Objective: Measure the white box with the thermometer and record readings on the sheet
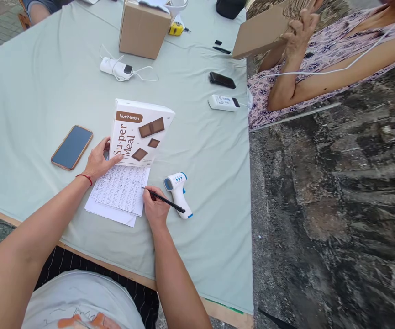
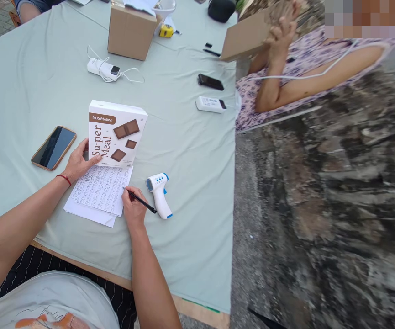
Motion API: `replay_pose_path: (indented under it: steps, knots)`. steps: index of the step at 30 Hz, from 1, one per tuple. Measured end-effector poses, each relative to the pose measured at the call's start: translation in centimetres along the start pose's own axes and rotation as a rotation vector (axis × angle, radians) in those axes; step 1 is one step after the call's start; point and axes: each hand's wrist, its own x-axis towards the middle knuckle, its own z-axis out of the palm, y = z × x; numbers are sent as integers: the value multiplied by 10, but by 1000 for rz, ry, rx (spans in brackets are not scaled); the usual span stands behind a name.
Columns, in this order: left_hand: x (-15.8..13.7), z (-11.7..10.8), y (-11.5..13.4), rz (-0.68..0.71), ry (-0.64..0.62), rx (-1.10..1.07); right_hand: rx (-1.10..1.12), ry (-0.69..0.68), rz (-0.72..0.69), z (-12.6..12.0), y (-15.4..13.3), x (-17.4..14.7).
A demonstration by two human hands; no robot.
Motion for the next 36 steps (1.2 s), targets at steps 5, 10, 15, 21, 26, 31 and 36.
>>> replay_pose_path:
  steps: [5, 10, 15, 21, 26, 31, 36]
  knots:
    - [0, 0, 0, -3, -4, 2, 27, 17, 32, -1, -2, 0]
    - [0, 0, -1, 1, 3, 7, -10, 16, -1, 0, -2, 0]
    - [0, 0, 0, 3, -3, 5, 9, 28, -10, -1, -1, 0]
    - [0, 1, 0, -4, 0, 9, 12, 15, -12, -1, -1, 1]
    - [0, 1, -1, -1, -2, 6, 12, 17, -16, -1, -1, 1]
    - [0, 1, -1, 2, 3, 4, 19, 11, -13, -1, 1, 1]
    - [0, 1, -2, -5, 2, 3, 48, 58, 21, 0, 2, 0]
